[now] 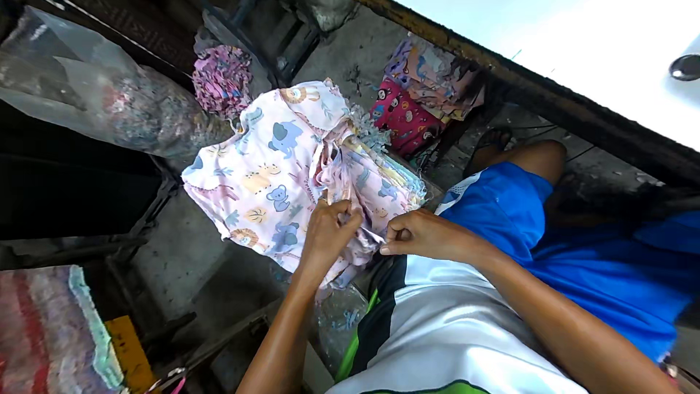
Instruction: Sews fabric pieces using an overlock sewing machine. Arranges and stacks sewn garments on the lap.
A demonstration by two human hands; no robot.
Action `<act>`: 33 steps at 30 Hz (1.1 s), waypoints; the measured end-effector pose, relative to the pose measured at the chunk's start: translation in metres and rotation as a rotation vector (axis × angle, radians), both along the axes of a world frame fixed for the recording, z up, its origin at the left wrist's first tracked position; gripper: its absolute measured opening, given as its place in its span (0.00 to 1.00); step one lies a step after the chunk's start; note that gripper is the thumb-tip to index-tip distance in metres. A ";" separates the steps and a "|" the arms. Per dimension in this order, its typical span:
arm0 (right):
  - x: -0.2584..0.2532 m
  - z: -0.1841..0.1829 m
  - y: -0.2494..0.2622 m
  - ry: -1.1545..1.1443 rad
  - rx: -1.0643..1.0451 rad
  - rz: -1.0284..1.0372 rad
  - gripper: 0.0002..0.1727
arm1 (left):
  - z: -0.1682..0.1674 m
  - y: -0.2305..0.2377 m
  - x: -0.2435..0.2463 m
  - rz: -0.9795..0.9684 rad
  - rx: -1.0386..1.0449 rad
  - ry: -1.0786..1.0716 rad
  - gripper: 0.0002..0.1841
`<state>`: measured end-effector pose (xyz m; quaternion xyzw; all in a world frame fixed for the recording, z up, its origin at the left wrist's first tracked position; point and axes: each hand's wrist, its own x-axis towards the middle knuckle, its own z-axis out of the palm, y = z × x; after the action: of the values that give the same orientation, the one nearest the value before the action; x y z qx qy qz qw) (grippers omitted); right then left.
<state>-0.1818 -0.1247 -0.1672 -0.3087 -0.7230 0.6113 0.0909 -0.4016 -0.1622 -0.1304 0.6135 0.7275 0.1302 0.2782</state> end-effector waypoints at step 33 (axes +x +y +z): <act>-0.022 -0.030 -0.002 0.160 0.112 -0.303 0.09 | -0.002 0.003 0.001 -0.265 -0.001 0.291 0.15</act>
<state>-0.2036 -0.1264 -0.1977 -0.3588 -0.6914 0.5722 0.2564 -0.4001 -0.1590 -0.1327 0.7162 0.6728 0.0020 0.1853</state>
